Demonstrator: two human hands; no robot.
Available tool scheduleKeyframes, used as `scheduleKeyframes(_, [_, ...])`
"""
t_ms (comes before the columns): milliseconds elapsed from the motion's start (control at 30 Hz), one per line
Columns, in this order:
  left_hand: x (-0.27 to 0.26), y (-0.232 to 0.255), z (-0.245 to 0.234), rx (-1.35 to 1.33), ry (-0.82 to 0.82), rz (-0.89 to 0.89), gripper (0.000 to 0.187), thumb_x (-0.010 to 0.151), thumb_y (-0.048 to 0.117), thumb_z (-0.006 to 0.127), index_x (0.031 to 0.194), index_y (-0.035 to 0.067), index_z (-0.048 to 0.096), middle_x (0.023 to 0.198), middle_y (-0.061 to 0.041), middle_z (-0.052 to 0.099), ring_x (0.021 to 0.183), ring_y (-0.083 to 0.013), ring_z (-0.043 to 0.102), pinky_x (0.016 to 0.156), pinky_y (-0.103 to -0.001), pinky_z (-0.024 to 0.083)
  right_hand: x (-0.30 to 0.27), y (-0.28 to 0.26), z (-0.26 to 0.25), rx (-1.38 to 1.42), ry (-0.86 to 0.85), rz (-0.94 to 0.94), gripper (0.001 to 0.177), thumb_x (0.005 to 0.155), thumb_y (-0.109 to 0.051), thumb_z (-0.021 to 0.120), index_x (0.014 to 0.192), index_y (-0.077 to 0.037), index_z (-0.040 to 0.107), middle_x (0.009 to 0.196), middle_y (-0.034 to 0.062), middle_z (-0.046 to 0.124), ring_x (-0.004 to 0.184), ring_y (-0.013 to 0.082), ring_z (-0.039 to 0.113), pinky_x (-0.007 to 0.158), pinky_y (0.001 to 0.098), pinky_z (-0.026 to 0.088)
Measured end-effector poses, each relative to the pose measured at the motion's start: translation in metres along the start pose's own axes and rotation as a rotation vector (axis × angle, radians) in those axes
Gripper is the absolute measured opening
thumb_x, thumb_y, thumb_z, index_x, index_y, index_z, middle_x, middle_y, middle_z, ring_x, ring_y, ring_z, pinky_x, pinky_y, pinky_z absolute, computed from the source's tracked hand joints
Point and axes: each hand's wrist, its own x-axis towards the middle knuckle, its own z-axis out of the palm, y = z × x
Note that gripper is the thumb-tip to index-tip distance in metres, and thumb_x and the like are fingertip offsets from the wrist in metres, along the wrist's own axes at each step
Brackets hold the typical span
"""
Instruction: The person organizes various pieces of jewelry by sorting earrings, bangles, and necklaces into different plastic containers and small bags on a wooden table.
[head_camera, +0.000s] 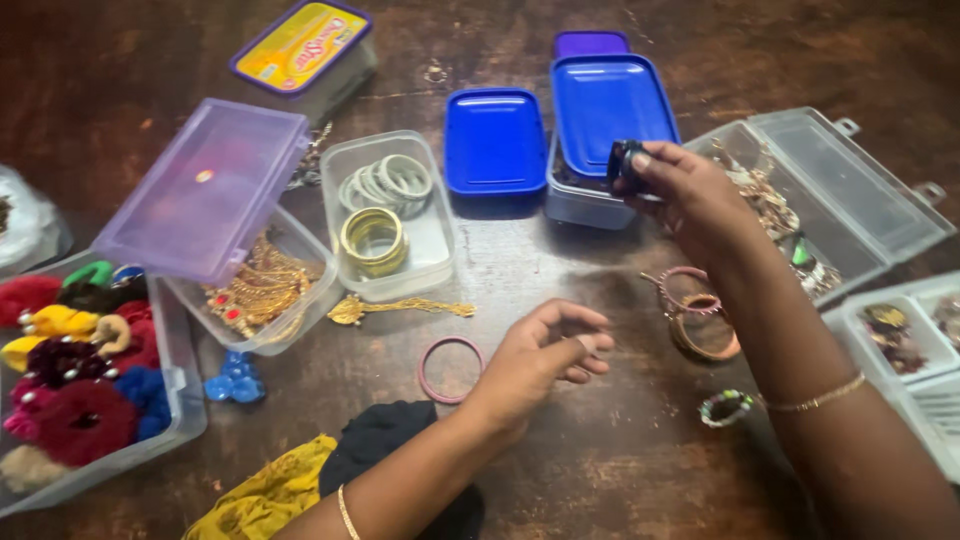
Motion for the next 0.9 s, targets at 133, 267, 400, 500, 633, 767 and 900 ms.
scheduleKeyframes(133, [-0.017,0.006,-0.004,0.163,-0.121,0.021,0.024,0.095,0.016,0.063,0.117,0.007,0.064,0.105,0.0,0.073,0.089,-0.008,0.063,0.078,-0.025,0.05,-0.019,-0.002,0.043,-0.087,-0.069,0.025,0.034,0.093,-0.02,0.07,0.123,-0.006,0.065,0.106,0.0012,0.071,0.098,0.0119,0.068,0.094,0.0298,0.054])
scheduleKeyframes(267, [-0.057,0.013,-0.031,0.531,-0.147,0.012,0.024,0.096,0.021,0.064,0.115,0.008,0.068,0.091,-0.007,0.066,0.078,-0.01,0.055,0.068,-0.028,0.045,-0.025,0.005,0.09,-0.264,-0.165,0.054,0.04,0.087,-0.02,0.076,0.122,-0.006,0.064,0.105,0.0005,0.069,0.097,0.0093,0.064,0.091,0.0271,0.052])
scheduleKeyframes(400, [-0.093,0.017,-0.062,0.7,-0.128,0.251,0.023,0.094,0.02,0.065,0.112,0.005,0.069,0.099,-0.006,0.072,0.089,-0.011,0.066,0.078,-0.028,0.053,-0.026,0.009,0.127,-0.233,-0.347,0.022,0.04,0.087,-0.017,0.078,0.122,-0.003,0.065,0.107,0.0,0.066,0.1,0.0089,0.06,0.091,0.0281,0.048])
scheduleKeyframes(500, [-0.116,0.024,-0.081,0.787,-0.008,0.218,0.024,0.091,0.019,0.065,0.11,0.006,0.07,0.097,-0.006,0.072,0.08,-0.0131,0.064,0.071,-0.029,0.052,-0.023,0.008,0.156,-0.264,-0.382,0.043,0.037,0.09,-0.021,0.075,0.122,-0.004,0.067,0.108,0.0015,0.069,0.103,0.0099,0.063,0.095,0.029,0.05])
scheduleKeyframes(633, [-0.139,0.036,-0.106,0.792,0.16,0.256,0.024,0.09,0.019,0.065,0.11,0.007,0.072,0.094,-0.005,0.073,0.075,-0.0133,0.063,0.068,-0.029,0.051,-0.016,0.011,0.205,-0.042,-0.419,0.151,0.039,0.093,-0.024,0.071,0.125,-0.003,0.065,0.112,0.0024,0.071,0.106,0.0129,0.066,0.098,0.0328,0.052])
scheduleKeyframes(767, [-0.156,0.042,-0.131,0.739,0.318,0.222,0.022,0.089,0.018,0.065,0.107,0.008,0.073,0.093,-0.003,0.075,0.066,-0.0137,0.058,0.06,-0.029,0.047,-0.025,0.017,0.257,-0.084,-0.51,0.166,0.046,0.089,-0.025,0.07,0.13,-0.004,0.063,0.114,0.0016,0.073,0.107,0.0119,0.068,0.098,0.0302,0.052])
scheduleKeyframes(900, [-0.177,0.052,-0.155,0.766,0.605,0.378,0.012,0.089,0.013,0.067,0.099,0.006,0.068,0.083,-0.007,0.072,0.072,-0.0158,0.068,0.065,-0.031,0.053,-0.034,0.023,0.311,-0.186,-0.671,0.123,0.051,0.087,-0.019,0.076,0.132,-0.001,0.063,0.111,0.0037,0.071,0.102,0.0115,0.064,0.094,0.0297,0.051])
